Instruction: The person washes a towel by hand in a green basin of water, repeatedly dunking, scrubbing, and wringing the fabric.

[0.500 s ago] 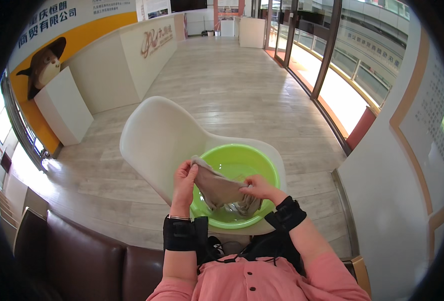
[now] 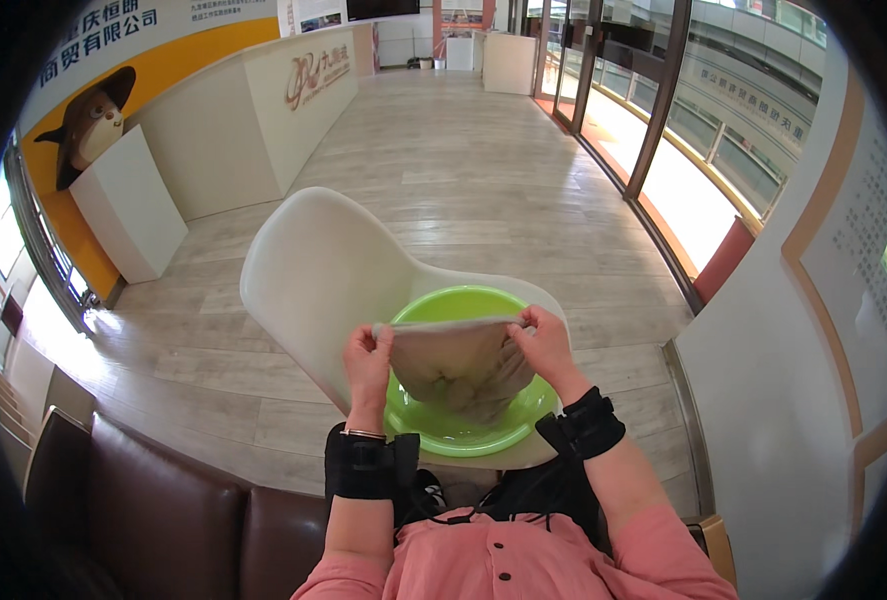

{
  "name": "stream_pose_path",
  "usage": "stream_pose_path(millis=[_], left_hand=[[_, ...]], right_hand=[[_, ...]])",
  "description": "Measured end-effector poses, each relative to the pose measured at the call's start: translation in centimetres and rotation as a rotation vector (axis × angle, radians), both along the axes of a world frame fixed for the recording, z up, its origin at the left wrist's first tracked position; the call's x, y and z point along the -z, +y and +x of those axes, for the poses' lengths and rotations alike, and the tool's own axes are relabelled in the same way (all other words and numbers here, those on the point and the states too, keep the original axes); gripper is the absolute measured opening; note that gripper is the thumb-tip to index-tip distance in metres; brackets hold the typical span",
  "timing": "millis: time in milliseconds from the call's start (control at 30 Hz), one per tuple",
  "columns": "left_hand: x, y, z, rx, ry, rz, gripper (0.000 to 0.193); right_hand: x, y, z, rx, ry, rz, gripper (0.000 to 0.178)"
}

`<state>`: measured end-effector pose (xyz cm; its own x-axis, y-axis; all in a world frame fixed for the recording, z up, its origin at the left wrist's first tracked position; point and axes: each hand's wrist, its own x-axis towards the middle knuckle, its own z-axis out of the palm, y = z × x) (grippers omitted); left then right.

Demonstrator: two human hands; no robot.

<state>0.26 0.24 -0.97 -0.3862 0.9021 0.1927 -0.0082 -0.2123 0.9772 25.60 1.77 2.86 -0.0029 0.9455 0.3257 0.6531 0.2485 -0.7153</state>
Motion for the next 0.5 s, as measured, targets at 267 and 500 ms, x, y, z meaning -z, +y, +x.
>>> stream_pose_path(millis=[267,500], left_hand=[[5.4,0.0,0.5,0.129,-0.017,-0.224,0.025],[-0.9,0.6,0.9,-0.037,-0.071,0.134,0.019]], right_hand=[[1.8,-1.2,0.7,-0.115,-0.250,-0.257,0.029],[-1.4,0.0,1.0,0.050,-0.046,0.083,0.023]])
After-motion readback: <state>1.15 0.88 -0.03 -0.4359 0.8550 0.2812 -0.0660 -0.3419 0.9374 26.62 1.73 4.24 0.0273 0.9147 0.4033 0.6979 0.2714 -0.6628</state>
